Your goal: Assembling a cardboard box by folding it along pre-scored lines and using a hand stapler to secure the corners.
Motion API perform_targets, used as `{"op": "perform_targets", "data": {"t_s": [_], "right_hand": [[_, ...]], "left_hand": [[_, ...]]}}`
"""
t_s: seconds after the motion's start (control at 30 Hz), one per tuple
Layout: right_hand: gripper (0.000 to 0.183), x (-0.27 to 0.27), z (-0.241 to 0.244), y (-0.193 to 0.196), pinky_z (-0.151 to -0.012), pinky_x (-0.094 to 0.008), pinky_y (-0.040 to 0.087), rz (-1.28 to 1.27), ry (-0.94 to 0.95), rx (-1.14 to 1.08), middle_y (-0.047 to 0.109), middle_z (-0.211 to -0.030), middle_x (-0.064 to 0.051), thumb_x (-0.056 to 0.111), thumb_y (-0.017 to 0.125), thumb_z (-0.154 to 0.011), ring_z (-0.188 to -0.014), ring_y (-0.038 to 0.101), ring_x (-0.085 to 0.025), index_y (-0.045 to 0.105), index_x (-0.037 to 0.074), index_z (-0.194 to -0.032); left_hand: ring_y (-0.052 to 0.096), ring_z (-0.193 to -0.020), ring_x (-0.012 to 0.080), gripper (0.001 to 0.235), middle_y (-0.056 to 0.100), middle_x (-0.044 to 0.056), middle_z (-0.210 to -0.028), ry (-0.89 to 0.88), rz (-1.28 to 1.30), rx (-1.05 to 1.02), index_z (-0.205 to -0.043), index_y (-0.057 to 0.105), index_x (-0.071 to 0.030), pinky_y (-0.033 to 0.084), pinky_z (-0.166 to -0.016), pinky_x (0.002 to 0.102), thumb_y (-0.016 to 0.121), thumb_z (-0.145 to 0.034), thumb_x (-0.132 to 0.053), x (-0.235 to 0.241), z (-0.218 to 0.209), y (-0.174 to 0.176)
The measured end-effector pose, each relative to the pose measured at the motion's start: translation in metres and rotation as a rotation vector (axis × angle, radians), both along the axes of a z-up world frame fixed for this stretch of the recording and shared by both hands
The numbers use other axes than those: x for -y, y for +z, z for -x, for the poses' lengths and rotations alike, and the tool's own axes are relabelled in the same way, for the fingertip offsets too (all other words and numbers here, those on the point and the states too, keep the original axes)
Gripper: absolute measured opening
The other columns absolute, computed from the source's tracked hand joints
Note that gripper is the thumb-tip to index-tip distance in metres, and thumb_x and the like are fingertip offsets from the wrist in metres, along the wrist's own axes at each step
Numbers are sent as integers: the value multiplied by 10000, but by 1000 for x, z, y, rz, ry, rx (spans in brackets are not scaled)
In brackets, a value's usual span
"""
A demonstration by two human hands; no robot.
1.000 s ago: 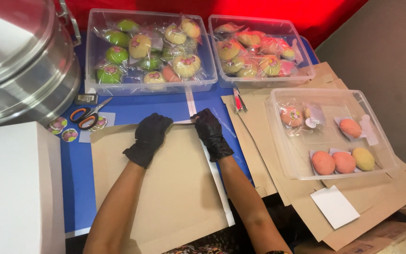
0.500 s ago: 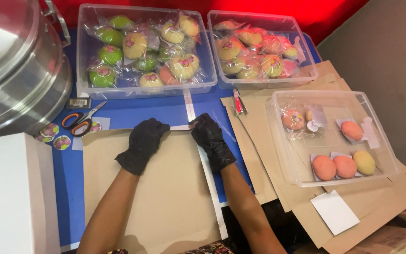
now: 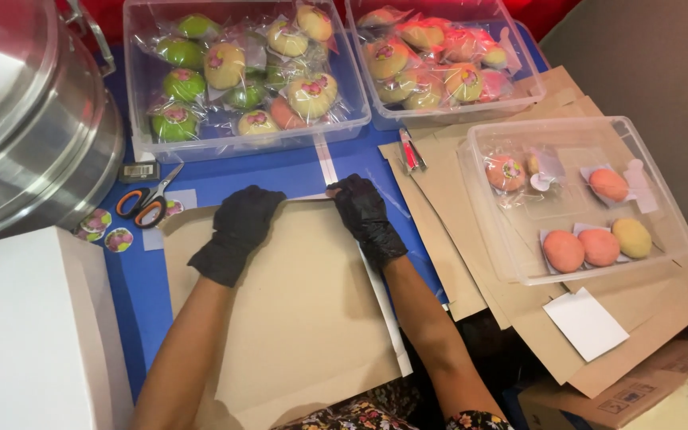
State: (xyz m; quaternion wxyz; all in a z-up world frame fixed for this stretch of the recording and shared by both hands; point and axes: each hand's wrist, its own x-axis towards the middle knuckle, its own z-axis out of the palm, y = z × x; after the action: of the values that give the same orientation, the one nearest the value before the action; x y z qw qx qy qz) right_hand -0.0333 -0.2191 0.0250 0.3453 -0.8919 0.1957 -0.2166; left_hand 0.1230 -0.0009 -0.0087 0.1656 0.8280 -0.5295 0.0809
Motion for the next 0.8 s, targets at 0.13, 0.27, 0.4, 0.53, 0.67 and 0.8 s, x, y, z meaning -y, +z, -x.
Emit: {"op": "perform_targets", "data": {"t_s": [0.13, 0.27, 0.4, 0.53, 0.67, 0.8], "right_hand": [[222, 7, 5, 3, -843, -421, 590, 146, -8, -16, 698, -950, -35, 354, 548, -990, -933, 696, -311, 759, 285, -1002], [245, 16, 3, -18, -855, -420, 586, 91, 51, -27, 701, -987, -13, 343, 510, -985, -968, 698, -304, 748, 295, -1016], [185, 9, 14, -23, -845, -365, 573, -200, 41, 135, 737, -1007, -46, 243, 624, -975, -969, 717, -261, 797, 207, -1029], [268, 6, 16, -21, -933, -446, 560, -38, 24, -85, 718, -1107, -68, 353, 568, -1017, -1075, 681, -338, 735, 249, -1198], [219, 7, 0, -10, -928, -373, 546, -29, -31, 76, 738, -1068, 12, 395, 595, -1029, -1051, 702, -230, 756, 305, -1148], [207, 15, -30, -9, -930, -322, 539, -10, -193, 156, 760, -1051, 45, 480, 709, -974, -1023, 723, -205, 769, 300, -1057]], "left_hand": [[692, -856, 226, 172, 643, 3, -893, 37, -35, -20, -1125, 669, -320, 607, -775, 406, 603, -966, -315, -22, -23, -14], [672, -840, 200, 131, 638, -16, -861, -13, -30, 126, -1041, 685, -271, 583, -740, 363, 674, -911, -278, -21, -16, -29], [614, -811, 181, 160, 565, -27, -811, -52, 110, 426, -910, 637, -253, 520, -686, 331, 742, -796, -215, -19, -21, -60], [633, -931, 187, 212, 610, -14, -913, -27, 100, 298, -1004, 660, -226, 526, -783, 338, 731, -805, -205, -23, -3, -40], [681, -910, 226, 216, 640, 2, -947, 111, 4, 42, -1105, 685, -251, 571, -770, 377, 714, -891, -237, -12, -10, -31], [669, -801, 157, 194, 608, -38, -865, 187, 74, 306, -1028, 668, -234, 566, -695, 306, 755, -865, -177, 1, -13, -5]]}}
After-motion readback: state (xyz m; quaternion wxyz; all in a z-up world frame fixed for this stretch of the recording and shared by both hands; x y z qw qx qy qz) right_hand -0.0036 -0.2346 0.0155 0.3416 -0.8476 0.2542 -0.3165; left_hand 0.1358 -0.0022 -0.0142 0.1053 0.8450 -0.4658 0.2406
